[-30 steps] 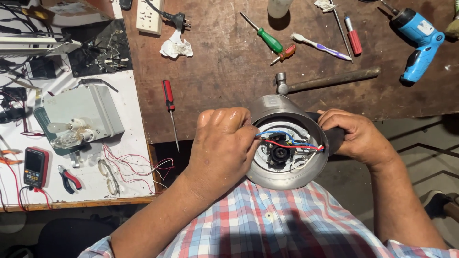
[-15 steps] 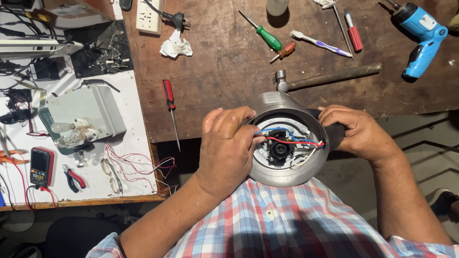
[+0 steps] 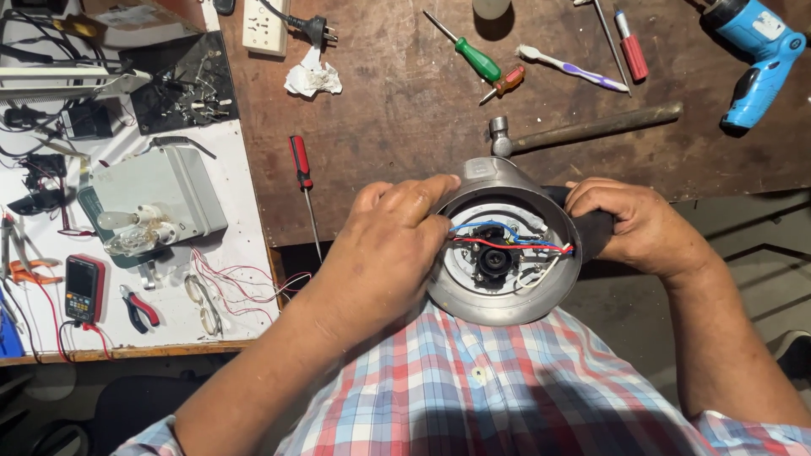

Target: Polishing the exterior of a stainless steel electric kettle using a cloth, cleaning paste, and a toothbrush at a repair bench.

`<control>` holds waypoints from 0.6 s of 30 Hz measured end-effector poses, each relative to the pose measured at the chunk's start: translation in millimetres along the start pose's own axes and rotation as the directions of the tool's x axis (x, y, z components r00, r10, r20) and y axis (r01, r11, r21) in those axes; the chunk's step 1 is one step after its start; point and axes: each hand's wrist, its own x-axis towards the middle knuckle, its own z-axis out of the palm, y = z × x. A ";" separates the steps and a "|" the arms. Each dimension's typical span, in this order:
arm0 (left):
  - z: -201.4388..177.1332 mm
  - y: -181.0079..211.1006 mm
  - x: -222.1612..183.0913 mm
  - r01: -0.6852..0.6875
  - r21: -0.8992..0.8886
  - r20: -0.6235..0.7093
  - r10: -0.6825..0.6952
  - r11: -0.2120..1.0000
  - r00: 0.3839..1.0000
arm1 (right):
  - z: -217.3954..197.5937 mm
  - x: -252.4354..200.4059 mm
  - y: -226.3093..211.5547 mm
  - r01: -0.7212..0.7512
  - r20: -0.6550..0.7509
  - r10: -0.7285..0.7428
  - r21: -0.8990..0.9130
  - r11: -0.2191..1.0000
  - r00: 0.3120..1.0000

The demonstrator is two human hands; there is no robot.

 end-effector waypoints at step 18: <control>46.7 16.4 -9.0 0.128 -0.007 -0.225 -0.126 0.992 0.966 | 2.0 -2.6 -0.7 -0.046 -0.013 0.047 0.026 0.999 0.999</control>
